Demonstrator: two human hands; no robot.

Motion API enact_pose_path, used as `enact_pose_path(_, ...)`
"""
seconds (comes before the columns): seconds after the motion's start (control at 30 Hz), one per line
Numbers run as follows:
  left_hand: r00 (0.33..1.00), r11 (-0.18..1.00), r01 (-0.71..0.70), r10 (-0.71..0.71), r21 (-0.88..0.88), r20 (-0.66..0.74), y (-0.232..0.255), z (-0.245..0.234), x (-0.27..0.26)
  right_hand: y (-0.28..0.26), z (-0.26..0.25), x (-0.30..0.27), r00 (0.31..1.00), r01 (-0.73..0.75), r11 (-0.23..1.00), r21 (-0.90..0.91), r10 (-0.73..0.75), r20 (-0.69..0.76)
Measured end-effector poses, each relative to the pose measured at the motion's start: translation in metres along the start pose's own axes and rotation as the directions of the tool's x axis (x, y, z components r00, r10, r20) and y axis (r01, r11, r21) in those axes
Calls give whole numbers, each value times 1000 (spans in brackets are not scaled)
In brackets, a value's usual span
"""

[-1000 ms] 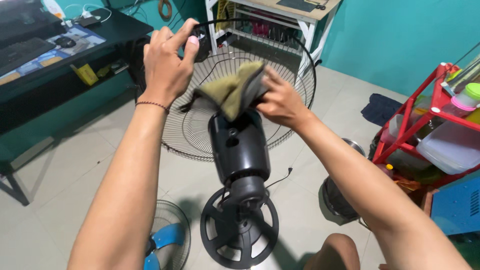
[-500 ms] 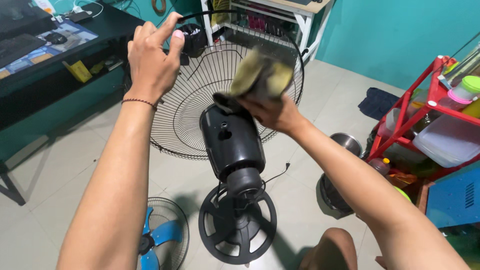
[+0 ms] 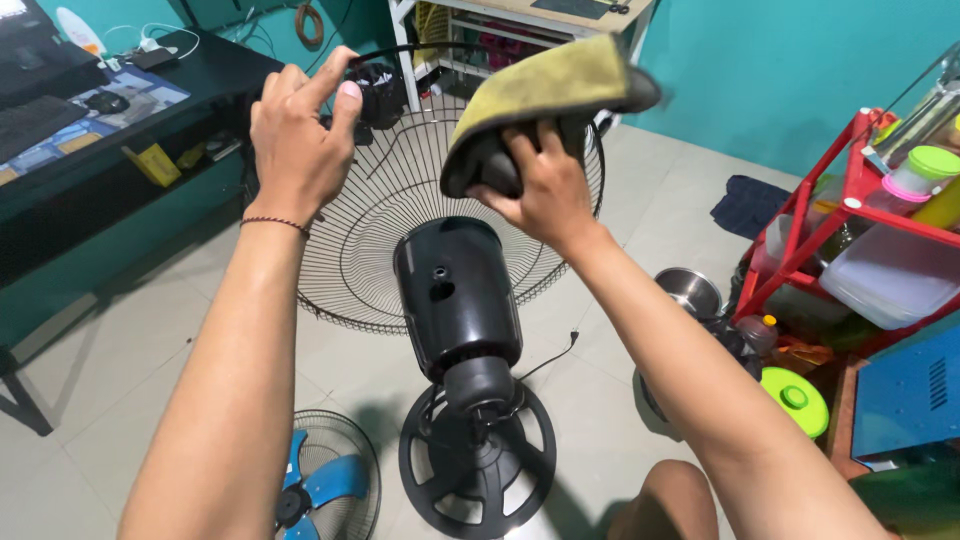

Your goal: The person disassembles a standing electric fan by removing the front grille, the fan blades, and the central hub cap. They then use a cloth to wipe the motor housing and the inner cage. The video ends with the fan partially disassembled and cleaned.

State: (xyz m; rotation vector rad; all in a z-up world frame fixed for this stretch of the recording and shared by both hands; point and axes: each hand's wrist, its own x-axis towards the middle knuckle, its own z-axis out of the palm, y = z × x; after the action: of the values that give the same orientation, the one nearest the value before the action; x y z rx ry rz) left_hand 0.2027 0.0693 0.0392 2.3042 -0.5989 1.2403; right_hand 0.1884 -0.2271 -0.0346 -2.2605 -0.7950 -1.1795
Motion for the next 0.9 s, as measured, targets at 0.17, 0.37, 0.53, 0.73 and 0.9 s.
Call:
enact_pose_path(0.17, 999, 999, 40, -40, 22, 14, -4, -6, -2, 4, 17, -39, 909, 407, 900, -156, -416, -32)
enact_pose_path(0.37, 1000, 1000, 12, -12, -14, 6, 0, -6, -3, 6, -5, -30, 990, -135, 766, 628, 84, 111)
enact_pose_path(0.53, 1000, 1000, -25, 25, 6, -16, 0, -4, -2, 21, -16, -1, 998, 53, 985, -162, -59, -35)
enact_pose_path(0.73, 1000, 1000, 2, -2, 12, 7, -5, -3, -3, 15, 25, -47, 982, 138, 968, -211, -161, -96)
enact_pose_path(0.9, 999, 998, 33, -35, 60, 26, -2, -7, -4, 6, 25, -86, 947, 303, 947, -105, -312, -83)
